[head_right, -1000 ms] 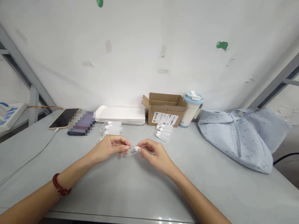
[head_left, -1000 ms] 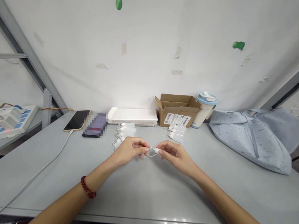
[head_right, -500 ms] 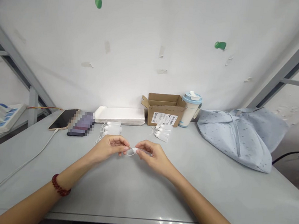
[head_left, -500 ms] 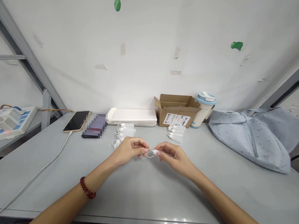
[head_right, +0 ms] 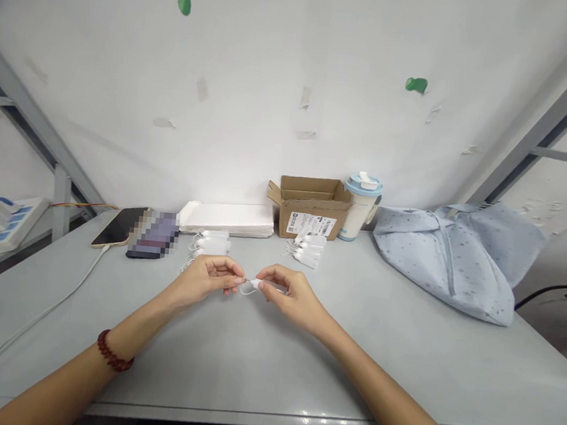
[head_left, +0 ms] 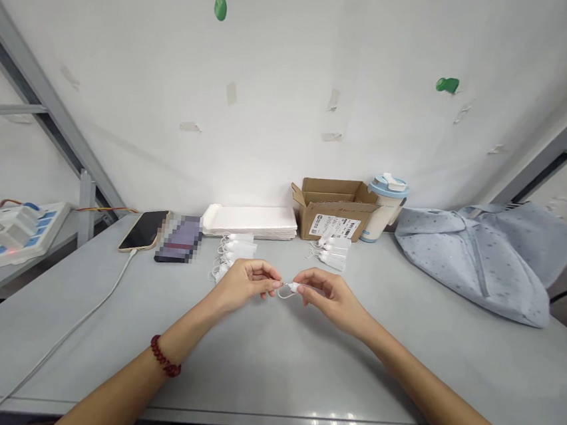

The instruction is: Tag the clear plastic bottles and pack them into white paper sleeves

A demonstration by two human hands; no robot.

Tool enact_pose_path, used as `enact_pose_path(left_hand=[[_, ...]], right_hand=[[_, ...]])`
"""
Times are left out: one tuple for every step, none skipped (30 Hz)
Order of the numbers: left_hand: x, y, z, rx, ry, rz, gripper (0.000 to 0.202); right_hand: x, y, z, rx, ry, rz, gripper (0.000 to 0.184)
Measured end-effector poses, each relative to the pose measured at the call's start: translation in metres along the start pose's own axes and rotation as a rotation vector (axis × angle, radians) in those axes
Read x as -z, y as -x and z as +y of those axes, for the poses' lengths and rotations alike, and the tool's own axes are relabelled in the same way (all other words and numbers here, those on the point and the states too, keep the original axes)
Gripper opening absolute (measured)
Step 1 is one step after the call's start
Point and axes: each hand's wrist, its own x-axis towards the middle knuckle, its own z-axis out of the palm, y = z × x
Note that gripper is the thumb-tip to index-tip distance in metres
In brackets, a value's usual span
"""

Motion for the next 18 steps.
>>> enact_pose_path(left_hand=[[0.0000,-0.0001,0.0004,0.002,-0.004,0.001,0.021],[0.0000,-0.0002,0.0006,0.003,-0.007,0.001,0.021],[-0.0001,-0.0002,0.0007,0.005,-0.009,0.001,0.022],[-0.0001,-0.0002,0.0006,0.006,-0.011,0.000,0.022],[-0.0001,-0.0003,0.0003,0.007,-0.012,-0.001,0.022],[-0.0001,-0.0003,-0.0003,0.005,-0.015,-0.003,0.021],[-0.0001,-0.0004,-0.0010,0.003,-0.017,-0.004,0.021],[-0.0002,-0.0005,-0.0017,0.000,-0.020,-0.007,0.020],[-0.0003,-0.0006,-0.0024,0.000,-0.026,-0.010,0.020],[-0.0005,-0.0006,-0.0030,0.000,-0.033,-0.013,0.019],[-0.0008,-0.0006,-0.0034,0.001,-0.043,-0.017,0.018],[-0.0013,-0.0005,-0.0036,0.001,-0.054,-0.022,0.017],[-0.0019,-0.0002,-0.0036,0.001,-0.068,-0.027,0.016],[-0.0026,0.0001,-0.0035,-0.001,-0.082,-0.032,0.015],[-0.0034,0.0005,-0.0034,-0.005,-0.094,-0.037,0.014],[-0.0042,0.0008,-0.0033,-0.009,-0.105,-0.042,0.014],[-0.0052,0.0012,-0.0034,-0.010,-0.112,-0.045,0.013],[-0.0061,0.0014,-0.0036,-0.007,-0.116,-0.045,0.012]], right_hand=[[-0.0001,-0.0001,0.0001,0.001,0.002,0.000,0.023],[-0.0001,-0.0002,0.0003,0.004,0.002,0.000,0.023],[-0.0002,-0.0003,0.0006,0.007,0.000,-0.002,0.023],[-0.0002,-0.0004,0.0008,0.009,-0.003,-0.002,0.024],[-0.0002,-0.0005,0.0009,0.008,-0.007,-0.003,0.024],[-0.0002,-0.0005,0.0008,0.004,-0.014,-0.004,0.024],[-0.0001,-0.0004,0.0005,-0.004,-0.023,-0.009,0.024],[0.0000,-0.0003,0.0001,-0.013,-0.032,-0.019,0.023],[0.0001,-0.0002,-0.0004,-0.022,-0.038,-0.031,0.023],[0.0002,0.0000,-0.0009,-0.029,-0.040,-0.044,0.023],[0.0002,0.0002,-0.0012,-0.036,-0.038,-0.057,0.022],[0.0003,0.0004,-0.0013,-0.040,-0.031,-0.068,0.022],[0.0002,0.0006,-0.0010,-0.040,-0.021,-0.075,0.022],[0.0001,0.0007,-0.0005,-0.040,-0.013,-0.079,0.021],[-0.0001,0.0008,0.0004,-0.040,-0.007,-0.082,0.022],[-0.0004,0.0008,0.0015,-0.041,-0.002,-0.086,0.022],[-0.0008,0.0008,0.0027,-0.040,0.003,-0.088,0.022],[-0.0012,0.0008,0.0041,-0.039,0.008,-0.089,0.022]])
